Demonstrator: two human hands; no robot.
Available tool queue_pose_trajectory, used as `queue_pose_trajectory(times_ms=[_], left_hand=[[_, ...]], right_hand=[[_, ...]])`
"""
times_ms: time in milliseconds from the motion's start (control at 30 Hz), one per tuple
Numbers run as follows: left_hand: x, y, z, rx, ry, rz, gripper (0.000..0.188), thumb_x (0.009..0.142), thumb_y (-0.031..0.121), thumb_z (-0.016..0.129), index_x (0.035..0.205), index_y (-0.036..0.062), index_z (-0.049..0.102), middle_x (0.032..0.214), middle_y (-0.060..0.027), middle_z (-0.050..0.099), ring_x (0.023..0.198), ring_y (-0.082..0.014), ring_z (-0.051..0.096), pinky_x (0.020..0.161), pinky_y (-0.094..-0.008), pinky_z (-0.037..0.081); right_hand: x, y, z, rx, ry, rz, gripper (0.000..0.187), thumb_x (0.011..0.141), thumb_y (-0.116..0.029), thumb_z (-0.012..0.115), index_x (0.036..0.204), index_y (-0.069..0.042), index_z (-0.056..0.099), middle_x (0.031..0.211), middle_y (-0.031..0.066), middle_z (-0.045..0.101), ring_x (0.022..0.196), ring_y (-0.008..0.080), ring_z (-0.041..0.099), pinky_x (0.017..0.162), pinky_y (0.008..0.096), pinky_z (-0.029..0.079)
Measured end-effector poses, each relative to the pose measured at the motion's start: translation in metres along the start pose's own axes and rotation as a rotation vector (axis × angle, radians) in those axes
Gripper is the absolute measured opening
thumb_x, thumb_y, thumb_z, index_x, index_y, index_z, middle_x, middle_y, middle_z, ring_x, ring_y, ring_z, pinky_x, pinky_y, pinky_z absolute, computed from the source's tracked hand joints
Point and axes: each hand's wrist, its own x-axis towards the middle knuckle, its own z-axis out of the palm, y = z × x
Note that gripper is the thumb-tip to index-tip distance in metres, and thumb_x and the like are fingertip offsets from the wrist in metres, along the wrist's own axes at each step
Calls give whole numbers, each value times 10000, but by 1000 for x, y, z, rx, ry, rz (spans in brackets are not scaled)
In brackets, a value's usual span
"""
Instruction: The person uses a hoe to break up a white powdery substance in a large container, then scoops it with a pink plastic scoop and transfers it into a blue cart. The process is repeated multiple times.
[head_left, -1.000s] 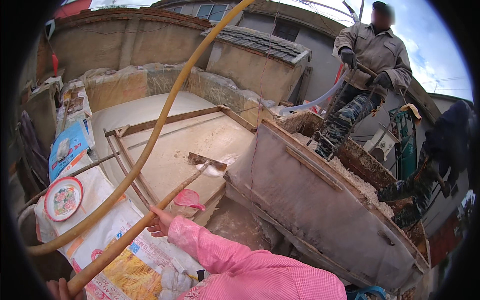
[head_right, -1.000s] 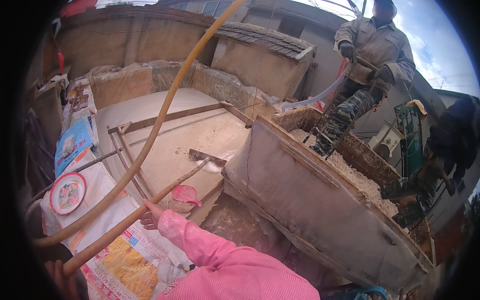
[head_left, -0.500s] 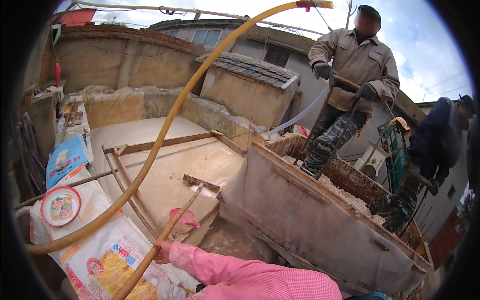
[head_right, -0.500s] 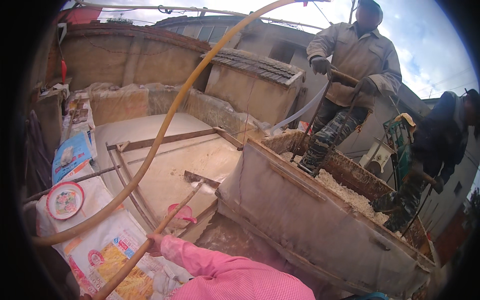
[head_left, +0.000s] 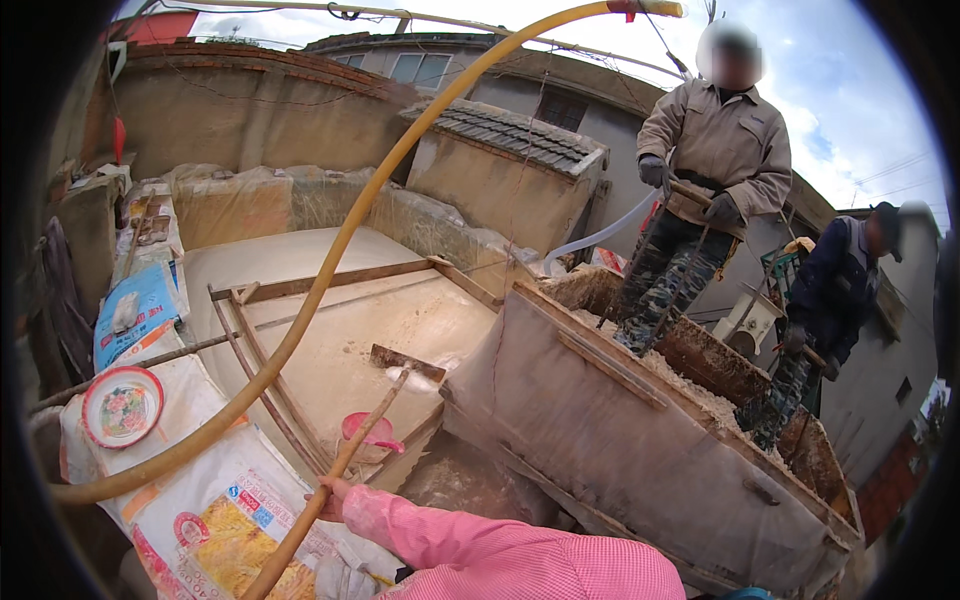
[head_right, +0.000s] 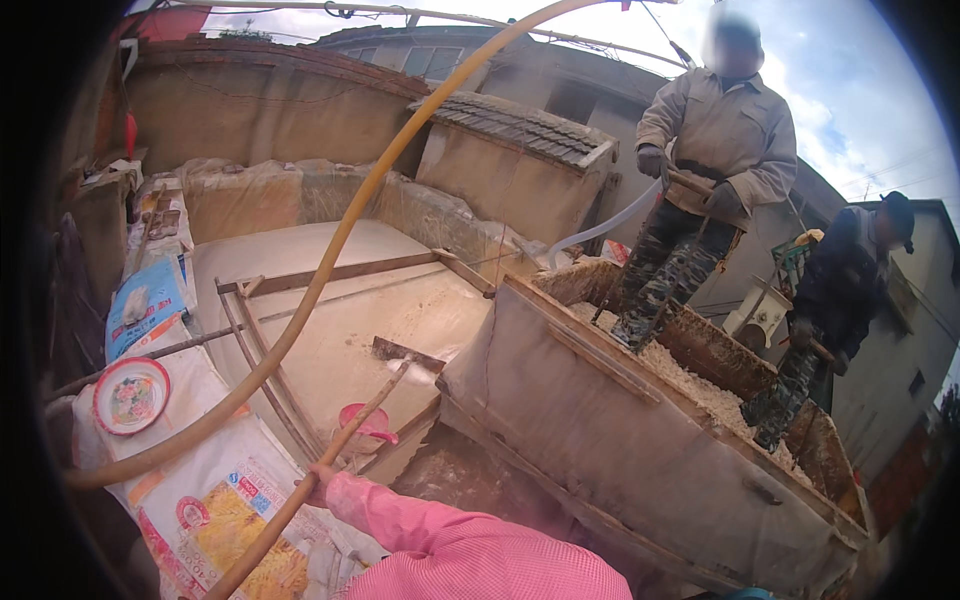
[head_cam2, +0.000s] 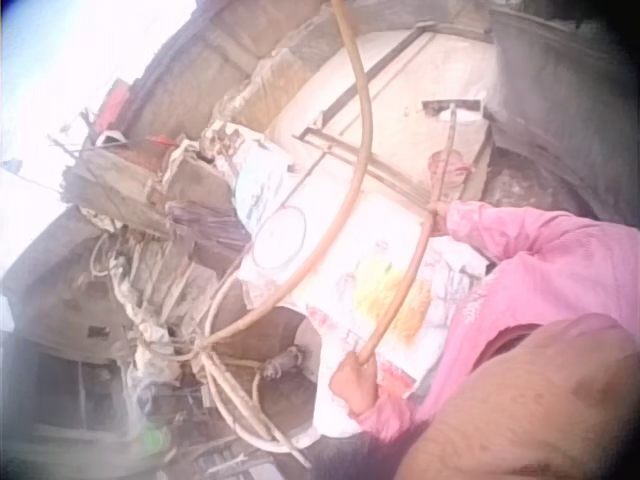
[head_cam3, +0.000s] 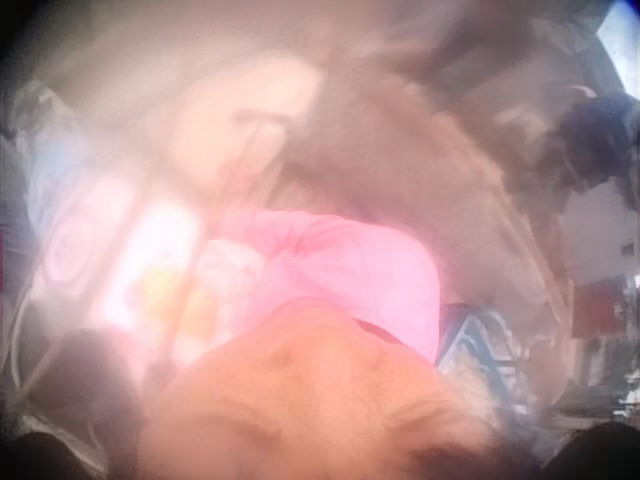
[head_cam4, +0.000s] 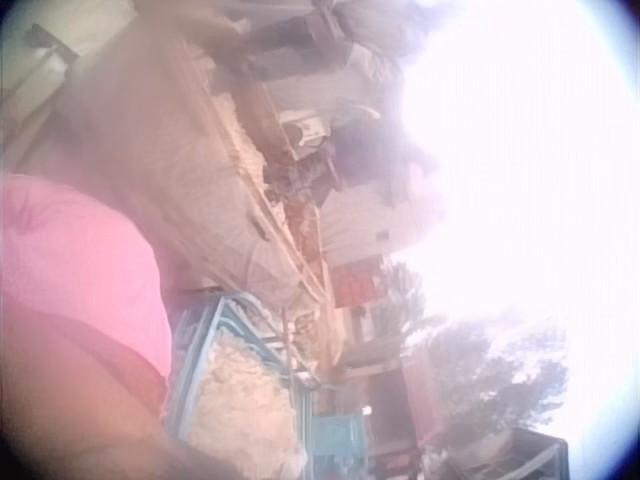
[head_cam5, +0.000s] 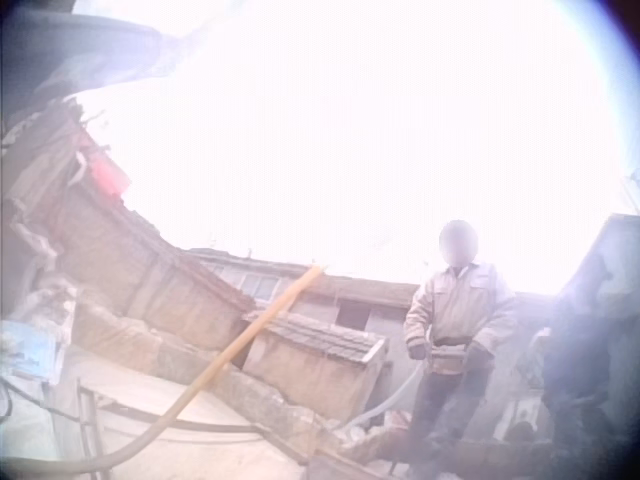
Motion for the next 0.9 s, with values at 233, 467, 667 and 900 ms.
queue_pose_trajectory(times_ms=[233,467,667,900], left_hand=[[-23,-9,35,84,-297,-50,240,660,279,742,624,89,599,556,-125,579,497,-332,573,523,-432,459],[-35,0,69,160,-273,-124,225,584,203,768,610,51,604,539,-148,554,509,-358,554,601,-443,468],[20,92,125,160,-131,-161,319,571,288,815,543,89,568,505,-136,548,455,-339,545,447,-429,404],[154,261,216,-168,-191,15,400,646,385,816,615,81,558,540,-125,563,493,-340,567,468,-445,424]], right_hand=[[-7,27,3,61,151,-33,313,980,-241,430,1215,-41,379,1110,122,599,973,334,645,868,534,522],[-14,32,-12,7,105,-34,312,983,-219,428,1223,-24,382,1134,132,576,927,312,658,778,494,567],[30,-51,-60,132,163,-245,258,939,-115,461,1166,3,425,997,137,590,826,306,658,697,445,573],[51,-227,-120,92,201,-703,248,900,-40,472,1131,17,405,961,157,555,769,280,611,677,443,554]])
